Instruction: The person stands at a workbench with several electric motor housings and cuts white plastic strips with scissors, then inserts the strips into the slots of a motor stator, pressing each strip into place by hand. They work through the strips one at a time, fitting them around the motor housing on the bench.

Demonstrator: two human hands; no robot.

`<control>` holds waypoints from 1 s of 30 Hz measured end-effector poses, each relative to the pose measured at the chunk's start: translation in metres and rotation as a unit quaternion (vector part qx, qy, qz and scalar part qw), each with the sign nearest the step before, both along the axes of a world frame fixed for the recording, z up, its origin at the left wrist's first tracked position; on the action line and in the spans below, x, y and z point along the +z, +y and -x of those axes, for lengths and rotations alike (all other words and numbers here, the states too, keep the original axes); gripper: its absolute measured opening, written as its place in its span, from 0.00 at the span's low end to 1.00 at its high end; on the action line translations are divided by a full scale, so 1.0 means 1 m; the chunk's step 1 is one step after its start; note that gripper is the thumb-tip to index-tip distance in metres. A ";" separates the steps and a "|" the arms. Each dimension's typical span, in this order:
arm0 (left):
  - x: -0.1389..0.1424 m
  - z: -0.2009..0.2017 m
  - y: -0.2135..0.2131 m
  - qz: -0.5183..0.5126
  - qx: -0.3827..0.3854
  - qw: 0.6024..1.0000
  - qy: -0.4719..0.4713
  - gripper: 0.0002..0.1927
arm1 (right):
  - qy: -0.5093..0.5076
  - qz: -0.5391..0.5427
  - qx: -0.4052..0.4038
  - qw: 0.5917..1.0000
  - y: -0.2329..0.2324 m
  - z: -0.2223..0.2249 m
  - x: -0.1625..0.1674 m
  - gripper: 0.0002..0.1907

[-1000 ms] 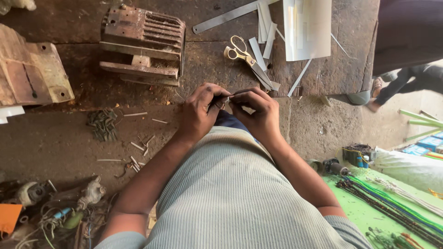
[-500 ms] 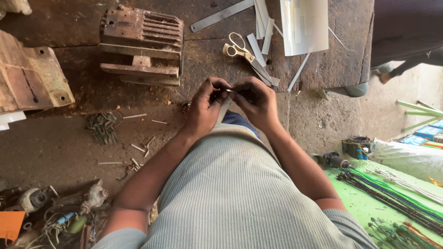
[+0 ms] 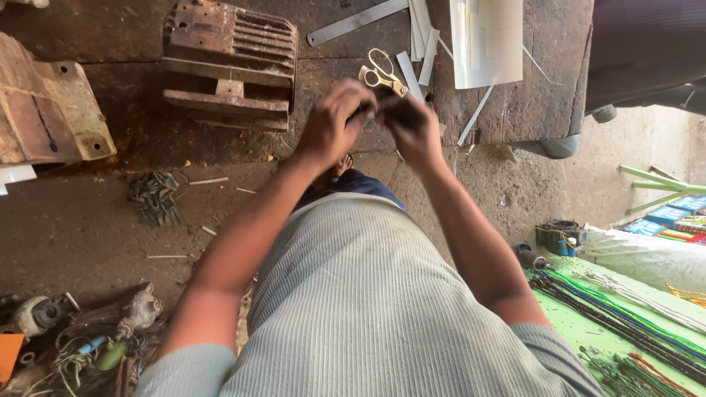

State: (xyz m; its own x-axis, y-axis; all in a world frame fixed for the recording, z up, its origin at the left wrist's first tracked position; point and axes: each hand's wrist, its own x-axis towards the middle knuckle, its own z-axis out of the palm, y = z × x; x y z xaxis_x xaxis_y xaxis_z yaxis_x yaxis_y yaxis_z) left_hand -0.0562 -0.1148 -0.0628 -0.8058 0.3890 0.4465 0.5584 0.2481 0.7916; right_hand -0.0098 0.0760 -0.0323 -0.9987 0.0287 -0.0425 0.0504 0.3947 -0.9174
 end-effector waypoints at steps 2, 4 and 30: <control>-0.024 0.023 0.011 0.092 0.065 0.991 0.070 0.06 | 0.144 -0.300 0.041 0.942 0.011 0.028 -0.022 0.13; -0.048 0.046 0.026 0.248 0.066 0.958 0.127 0.03 | 0.175 -0.350 0.027 0.920 0.022 0.049 -0.041 0.25; -0.079 0.008 0.026 0.301 0.070 0.944 0.113 0.15 | -0.152 -0.279 0.038 0.947 0.025 0.077 -0.074 0.21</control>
State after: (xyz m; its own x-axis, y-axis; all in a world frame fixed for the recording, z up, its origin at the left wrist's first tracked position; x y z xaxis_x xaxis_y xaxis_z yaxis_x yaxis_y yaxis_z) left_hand -0.0638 -0.0884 -0.1418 -0.7786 0.5243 0.3449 0.6249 0.6988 0.3483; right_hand -0.0869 0.1006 -0.1066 -0.9425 0.0600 -0.3287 0.2315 0.8266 -0.5130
